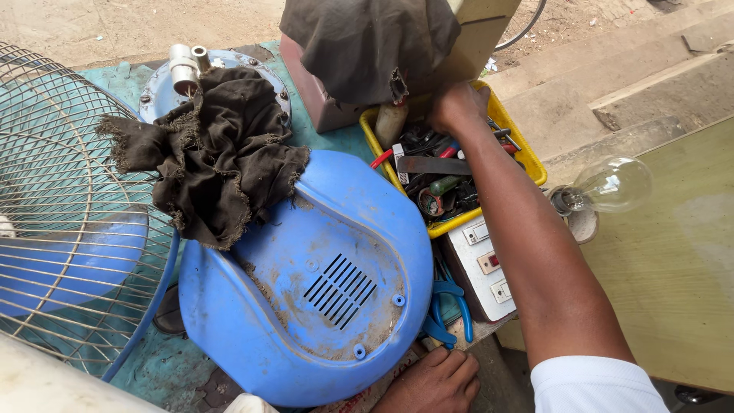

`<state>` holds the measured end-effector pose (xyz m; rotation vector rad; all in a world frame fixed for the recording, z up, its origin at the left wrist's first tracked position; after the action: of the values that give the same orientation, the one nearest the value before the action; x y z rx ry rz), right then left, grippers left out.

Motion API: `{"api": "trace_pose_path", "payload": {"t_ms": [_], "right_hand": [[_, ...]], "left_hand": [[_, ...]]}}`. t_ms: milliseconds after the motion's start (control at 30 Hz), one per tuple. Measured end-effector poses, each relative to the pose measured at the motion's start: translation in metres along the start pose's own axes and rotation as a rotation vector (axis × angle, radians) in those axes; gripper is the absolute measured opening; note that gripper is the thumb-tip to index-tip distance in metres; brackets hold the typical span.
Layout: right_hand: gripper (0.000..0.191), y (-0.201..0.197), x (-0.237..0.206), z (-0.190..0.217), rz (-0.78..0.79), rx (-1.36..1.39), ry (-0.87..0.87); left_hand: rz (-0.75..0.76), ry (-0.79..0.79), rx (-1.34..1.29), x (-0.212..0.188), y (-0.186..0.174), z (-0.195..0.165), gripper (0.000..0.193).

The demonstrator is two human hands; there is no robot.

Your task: The person repairs a pedestal fan at a workbench. They open the fan's housing, twist and connect wires inside the casing, use pliers to work on the wiring, test the connection using a switch panel with a bulb, and handle the fan base and a cloth while working.

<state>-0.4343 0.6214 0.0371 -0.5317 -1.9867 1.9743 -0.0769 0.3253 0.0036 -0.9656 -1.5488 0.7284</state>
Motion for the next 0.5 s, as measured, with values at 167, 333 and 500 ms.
{"api": "trace_pose_path", "payload": {"t_ms": [167, 333, 500], "right_hand": [[0.035, -0.0004, -0.0031, 0.0012, 0.033, -0.045, -0.017], [0.029, -0.0015, -0.0048, -0.0018, 0.030, -0.020, -0.019], [0.034, 0.0014, -0.0004, -0.0044, 0.042, -0.008, -0.005]], "left_hand": [[-0.012, 0.002, 0.014, 0.0006, 0.0001, 0.0003, 0.019], [0.031, 0.015, 0.003, -0.0002, 0.0023, -0.0012, 0.020], [0.033, 0.010, -0.034, -0.0003, 0.0021, -0.0012, 0.021]]}}
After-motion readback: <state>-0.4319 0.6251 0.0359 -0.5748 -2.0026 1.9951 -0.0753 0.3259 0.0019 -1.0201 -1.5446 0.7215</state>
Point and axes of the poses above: each hand's wrist, its own x-axis towards the middle knuckle, its own y-axis out of the palm, z = x × y, the point moved 5 cm from there along x, towards the middle knuckle, and after that the axes turned 10 degrees about x, right-handed, at the moved point
